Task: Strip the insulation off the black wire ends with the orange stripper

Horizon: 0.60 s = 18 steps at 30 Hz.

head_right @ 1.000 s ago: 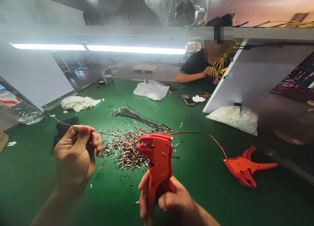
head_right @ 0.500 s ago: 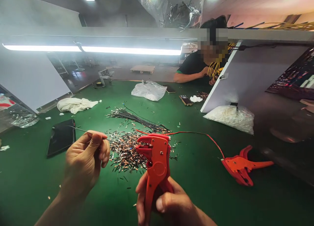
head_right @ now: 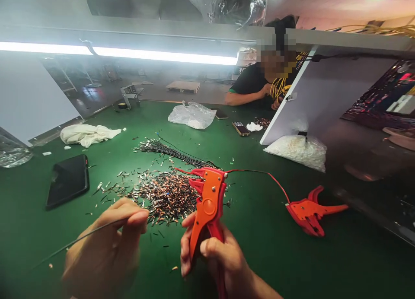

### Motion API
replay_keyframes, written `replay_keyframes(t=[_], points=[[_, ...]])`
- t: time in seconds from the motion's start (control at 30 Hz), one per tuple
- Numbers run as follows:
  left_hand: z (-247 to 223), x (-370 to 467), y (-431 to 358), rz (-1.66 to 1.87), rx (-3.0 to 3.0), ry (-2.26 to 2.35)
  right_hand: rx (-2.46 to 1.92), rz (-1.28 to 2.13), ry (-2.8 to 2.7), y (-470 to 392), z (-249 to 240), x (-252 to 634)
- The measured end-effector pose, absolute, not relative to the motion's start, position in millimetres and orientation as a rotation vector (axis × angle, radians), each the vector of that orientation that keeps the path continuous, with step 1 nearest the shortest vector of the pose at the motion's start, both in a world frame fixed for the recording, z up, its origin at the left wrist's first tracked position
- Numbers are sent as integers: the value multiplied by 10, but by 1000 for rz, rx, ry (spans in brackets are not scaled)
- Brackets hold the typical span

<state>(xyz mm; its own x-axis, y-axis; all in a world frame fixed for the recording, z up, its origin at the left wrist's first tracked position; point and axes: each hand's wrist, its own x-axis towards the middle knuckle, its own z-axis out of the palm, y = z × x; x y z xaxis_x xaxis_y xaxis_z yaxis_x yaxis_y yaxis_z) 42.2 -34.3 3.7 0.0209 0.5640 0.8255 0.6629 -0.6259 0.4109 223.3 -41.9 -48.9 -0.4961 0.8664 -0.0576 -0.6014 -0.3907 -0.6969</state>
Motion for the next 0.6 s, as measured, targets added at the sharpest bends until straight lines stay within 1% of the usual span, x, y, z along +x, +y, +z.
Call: replay_keyframes(t=[0.2, 0.5, 0.6], points=[[44, 539, -391, -1770, -2232, -1358, -509, 2086, -777, -462, -512, 2211], [-75, 482, -452, -1677, -2448, -1303, -417, 2105, -829, -449, -582, 2204], [-57, 530, -423, -1725, -2416, -1331, -417, 2116, -824, -458, -589, 2203]])
